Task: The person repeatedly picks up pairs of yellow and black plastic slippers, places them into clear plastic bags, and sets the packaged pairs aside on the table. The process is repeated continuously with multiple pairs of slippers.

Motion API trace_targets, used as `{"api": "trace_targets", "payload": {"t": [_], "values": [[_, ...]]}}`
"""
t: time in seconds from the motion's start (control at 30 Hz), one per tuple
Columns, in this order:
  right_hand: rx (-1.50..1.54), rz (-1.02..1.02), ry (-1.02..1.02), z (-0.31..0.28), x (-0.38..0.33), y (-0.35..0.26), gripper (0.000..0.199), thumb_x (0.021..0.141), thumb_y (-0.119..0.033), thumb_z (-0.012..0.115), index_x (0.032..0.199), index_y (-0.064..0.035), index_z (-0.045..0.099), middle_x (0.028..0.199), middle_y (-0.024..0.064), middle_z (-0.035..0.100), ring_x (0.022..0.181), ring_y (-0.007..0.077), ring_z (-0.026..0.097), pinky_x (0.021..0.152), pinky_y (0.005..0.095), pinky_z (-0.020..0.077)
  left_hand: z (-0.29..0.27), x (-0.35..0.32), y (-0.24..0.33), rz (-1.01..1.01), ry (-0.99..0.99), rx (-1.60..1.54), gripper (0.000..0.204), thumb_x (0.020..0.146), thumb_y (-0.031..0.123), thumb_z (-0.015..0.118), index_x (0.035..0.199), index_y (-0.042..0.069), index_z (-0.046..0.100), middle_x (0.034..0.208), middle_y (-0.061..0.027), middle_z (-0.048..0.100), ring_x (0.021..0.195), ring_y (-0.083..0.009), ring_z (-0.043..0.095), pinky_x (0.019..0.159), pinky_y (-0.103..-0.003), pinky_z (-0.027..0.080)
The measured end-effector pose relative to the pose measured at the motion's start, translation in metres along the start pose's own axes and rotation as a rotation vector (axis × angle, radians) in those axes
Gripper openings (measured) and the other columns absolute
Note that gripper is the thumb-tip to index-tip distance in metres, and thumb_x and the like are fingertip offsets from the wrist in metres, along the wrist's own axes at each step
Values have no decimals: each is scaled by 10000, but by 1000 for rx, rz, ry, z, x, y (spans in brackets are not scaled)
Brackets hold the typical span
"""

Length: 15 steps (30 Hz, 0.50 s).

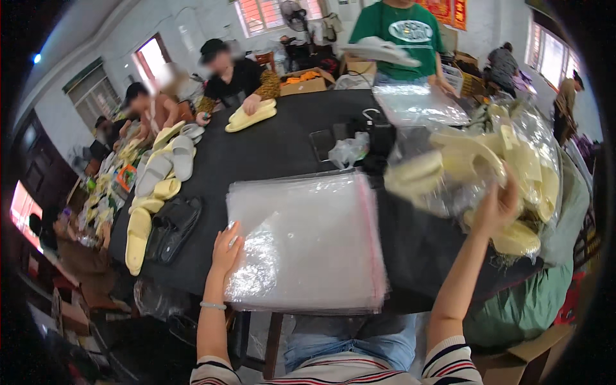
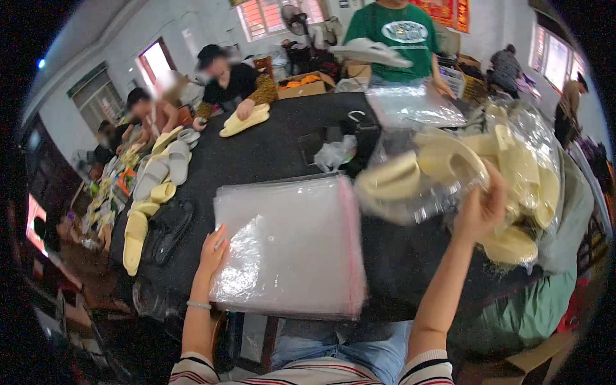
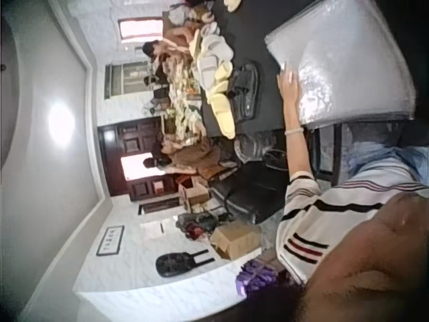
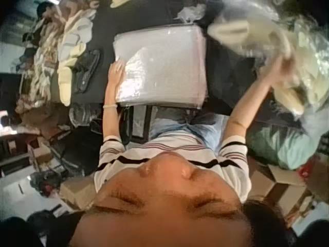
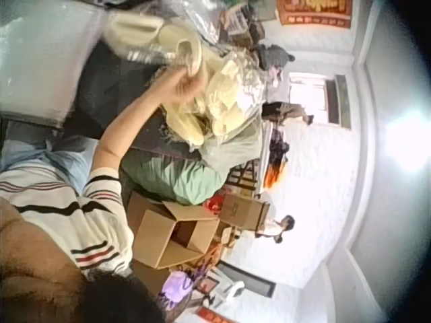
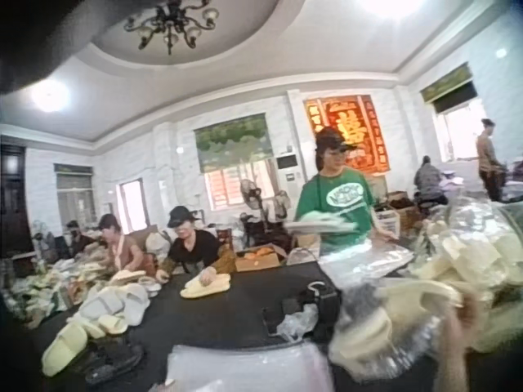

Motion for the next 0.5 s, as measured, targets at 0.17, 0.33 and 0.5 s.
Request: {"api": "trace_targets", "payload": {"t": [0.17,0.33,0.5], "values": [[-4,-95,-213,-2,29,-71,279,856,-21,571,1120,61,606,1071,145,640,984,235,613,872,332,500,3,3,0,13,-9,-1,466,941,243,523,1393,146,471,1355,-149,522,1304,-344,426,1129,-473,217],[240,-174,-938,67,50,-141,273,830,-116,605,1048,45,643,977,149,643,878,223,615,757,356,498,2,-1,3,-12,-6,-7,481,931,241,536,1399,155,464,1358,-149,519,1319,-333,411,1131,-475,213],[354,-558,-1582,187,10,-181,247,800,-157,650,1028,-73,693,930,83,680,884,294,615,807,369,475,6,3,-5,12,5,-13,485,928,245,535,1399,153,464,1357,-148,521,1324,-312,411,1133,-469,212]]}}
Point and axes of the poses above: each hand's wrist, its own x-axis towards the middle knuckle, its own z-axis out of the palm, y = z × x, the point moved 3 cm from there along x, towards the middle knuckle
